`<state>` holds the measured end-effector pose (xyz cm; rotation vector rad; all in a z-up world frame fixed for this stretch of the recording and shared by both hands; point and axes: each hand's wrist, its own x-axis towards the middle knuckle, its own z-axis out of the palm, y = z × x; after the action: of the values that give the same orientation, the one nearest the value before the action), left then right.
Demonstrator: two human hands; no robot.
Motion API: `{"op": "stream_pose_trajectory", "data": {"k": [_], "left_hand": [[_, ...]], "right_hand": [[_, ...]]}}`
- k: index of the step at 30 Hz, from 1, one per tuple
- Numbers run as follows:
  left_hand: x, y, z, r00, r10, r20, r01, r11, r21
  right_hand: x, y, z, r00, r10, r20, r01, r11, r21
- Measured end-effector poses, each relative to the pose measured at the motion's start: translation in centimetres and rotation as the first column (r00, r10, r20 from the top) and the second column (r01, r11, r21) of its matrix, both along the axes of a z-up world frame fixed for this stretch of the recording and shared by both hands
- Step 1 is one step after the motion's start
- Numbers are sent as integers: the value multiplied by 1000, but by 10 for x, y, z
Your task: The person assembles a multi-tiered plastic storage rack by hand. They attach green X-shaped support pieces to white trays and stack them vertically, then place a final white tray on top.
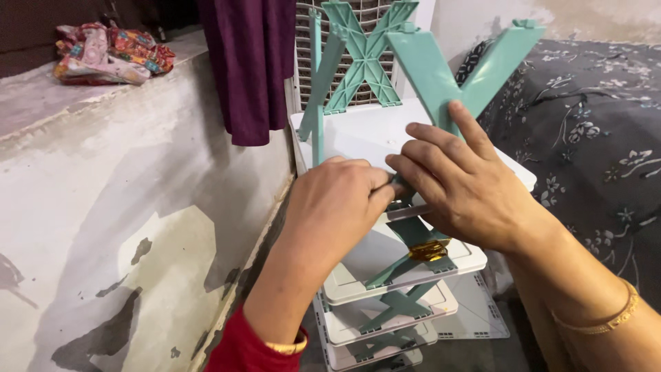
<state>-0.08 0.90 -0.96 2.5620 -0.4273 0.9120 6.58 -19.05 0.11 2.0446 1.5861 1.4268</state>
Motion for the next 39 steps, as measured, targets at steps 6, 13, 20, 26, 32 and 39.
{"op": "stream_pose_trajectory", "data": {"k": [6,13,20,26,32,39], "left_hand": [[-21,6,-19,979,0,203,-35,985,168],[-21,5,-41,893,23,450,-56,997,61],[-13,14,-38,883,-64,464,-9,988,155],[-5,25,-34,883,-164,439,24,951,308],[-3,24,-36,888,-159,432,24,953,301],[-9,5,-45,872,-16,489,-43,993,108]], "right_hand": [[-4,2,7,994,109,25,-109,994,-22],[3,6,17,975,197,104,-180,971,-155],[13,5,20,948,291,129,-256,937,-238],[18,6,20,943,302,137,-247,916,-316],[21,5,16,946,293,140,-234,914,-332],[5,5,9,958,60,282,40,941,-335]]}}
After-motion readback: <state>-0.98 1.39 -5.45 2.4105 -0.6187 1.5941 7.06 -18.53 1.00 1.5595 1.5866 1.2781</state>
